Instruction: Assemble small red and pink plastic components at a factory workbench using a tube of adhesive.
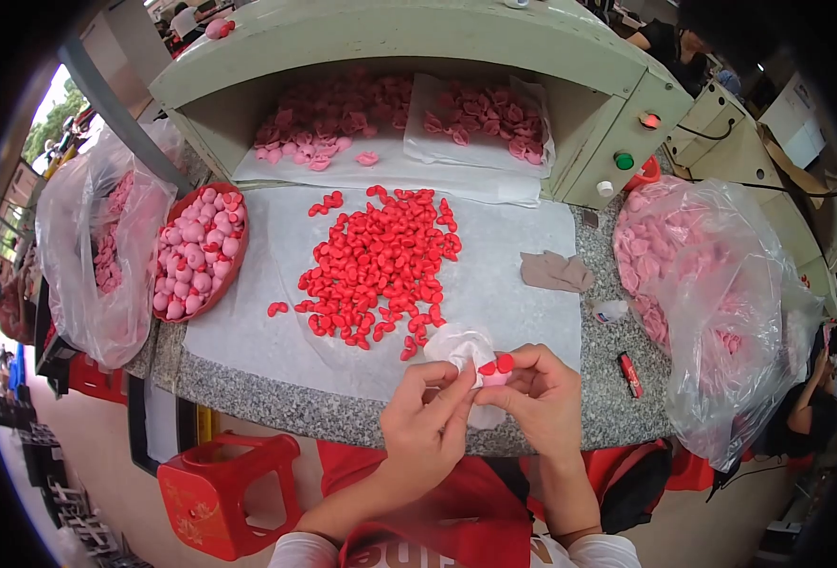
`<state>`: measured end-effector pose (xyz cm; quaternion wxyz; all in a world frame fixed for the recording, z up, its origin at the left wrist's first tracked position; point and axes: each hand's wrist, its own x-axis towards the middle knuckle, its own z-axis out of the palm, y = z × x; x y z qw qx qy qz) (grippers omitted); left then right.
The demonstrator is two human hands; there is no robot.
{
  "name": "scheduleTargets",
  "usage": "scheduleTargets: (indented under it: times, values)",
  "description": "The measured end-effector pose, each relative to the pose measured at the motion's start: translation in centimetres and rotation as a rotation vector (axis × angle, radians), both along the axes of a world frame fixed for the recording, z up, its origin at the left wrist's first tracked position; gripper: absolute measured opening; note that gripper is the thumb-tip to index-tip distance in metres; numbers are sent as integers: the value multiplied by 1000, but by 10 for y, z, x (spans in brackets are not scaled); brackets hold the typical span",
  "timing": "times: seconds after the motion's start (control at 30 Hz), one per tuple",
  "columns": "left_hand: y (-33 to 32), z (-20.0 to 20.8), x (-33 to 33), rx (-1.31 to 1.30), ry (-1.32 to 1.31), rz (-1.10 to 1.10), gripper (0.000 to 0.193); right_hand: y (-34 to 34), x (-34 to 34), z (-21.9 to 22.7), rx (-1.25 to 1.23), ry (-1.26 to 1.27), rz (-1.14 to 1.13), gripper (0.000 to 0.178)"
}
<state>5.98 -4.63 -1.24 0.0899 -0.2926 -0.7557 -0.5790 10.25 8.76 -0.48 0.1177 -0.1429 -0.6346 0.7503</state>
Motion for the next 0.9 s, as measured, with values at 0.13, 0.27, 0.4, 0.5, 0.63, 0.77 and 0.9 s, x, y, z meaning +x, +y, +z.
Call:
scheduleTargets:
  times: [0.13, 0.27, 0.4, 0.5, 0.63, 0.77, 0.9]
  values:
    - [-4, -6, 0, -173, 312, -5, 24, 15, 4, -4, 60, -74, 63, 29]
    - [-20, -22, -16, 151, -312, -186, 18, 15, 4, 10, 192, 39, 86, 32]
    - [-30, -16, -34, 563, -1374, -519, 20, 16, 2, 9, 500, 147, 301, 35]
    - [-30, -15, -34, 473, -1506, -598, 25, 17, 0, 9, 533, 166, 383, 37]
    - [-30, -14, -35, 397, -1442, -621, 28, 9, 3, 1, 131, 81, 464, 42]
    - [-24, -1, -31, 394, -1410, -517, 30, 4, 3, -1, -285, -86, 315, 39]
    - [-29, -4, -33, 442, -1466, -525, 30, -3, 4, -2, -238, -109, 279, 37]
